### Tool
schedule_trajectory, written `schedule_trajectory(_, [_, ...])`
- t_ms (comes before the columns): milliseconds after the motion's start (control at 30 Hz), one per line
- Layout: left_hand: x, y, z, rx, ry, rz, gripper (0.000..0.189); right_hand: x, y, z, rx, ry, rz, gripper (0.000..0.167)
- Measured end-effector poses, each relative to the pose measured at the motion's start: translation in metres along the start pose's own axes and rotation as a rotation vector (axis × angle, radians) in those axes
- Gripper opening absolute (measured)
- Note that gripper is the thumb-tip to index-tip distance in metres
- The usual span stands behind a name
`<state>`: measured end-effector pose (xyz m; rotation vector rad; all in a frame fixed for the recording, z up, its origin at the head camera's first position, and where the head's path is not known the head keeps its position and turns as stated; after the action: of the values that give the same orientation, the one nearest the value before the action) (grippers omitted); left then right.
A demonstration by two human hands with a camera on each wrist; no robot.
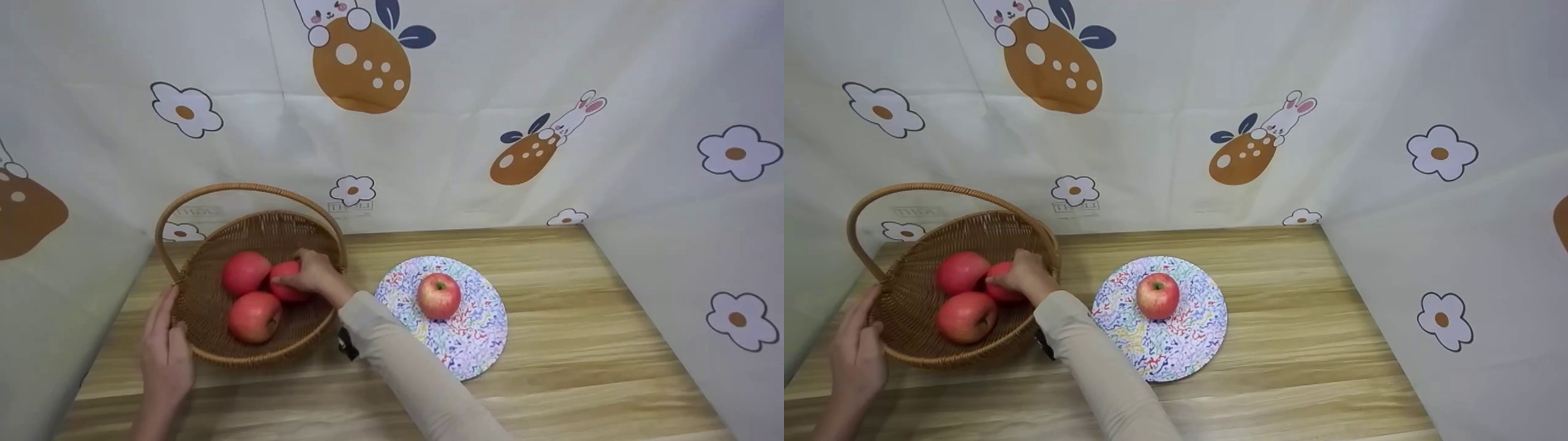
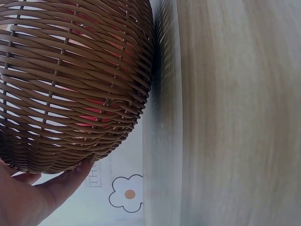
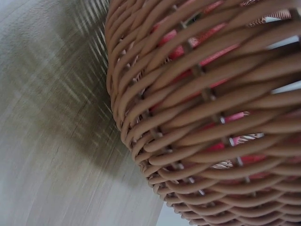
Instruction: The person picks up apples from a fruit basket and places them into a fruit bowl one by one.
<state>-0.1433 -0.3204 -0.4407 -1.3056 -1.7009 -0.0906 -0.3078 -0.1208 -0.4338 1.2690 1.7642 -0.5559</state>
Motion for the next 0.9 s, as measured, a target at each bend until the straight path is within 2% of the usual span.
schedule_trajectory(233, [0.001,0.000,0.000,-0.008,-0.006,-0.014,0.056,-0.002,0.000,0.000,-0.045,0.005,-0.054,0.060])
schedule_trajectory(400, [0.001,0.000,0.000,0.008,0.004,0.009,0.056,-0.005,0.002,-0.002,-0.054,0.011,-0.111,0.056])
schedule_trajectory(700, [-0.001,-0.001,0.002,0.001,-0.010,0.000,0.056,-0.006,0.002,-0.006,-0.018,-0.018,-0.134,0.054])
schedule_trajectory(900, [0.000,-0.001,0.001,0.003,-0.021,0.007,0.056,-0.004,0.001,-0.010,0.031,0.005,-0.126,0.062])
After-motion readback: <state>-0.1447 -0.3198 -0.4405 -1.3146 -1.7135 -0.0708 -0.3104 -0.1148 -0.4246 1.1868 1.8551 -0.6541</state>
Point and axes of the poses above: each hand's wrist, its own y-axis away from the middle knuckle, its own z-axis out of the palm, x = y × z, the point moved 7 cm from there along -y, towards the middle knuckle, and after that the axes turned 14 degrees about -y, right-handed, at the moved point
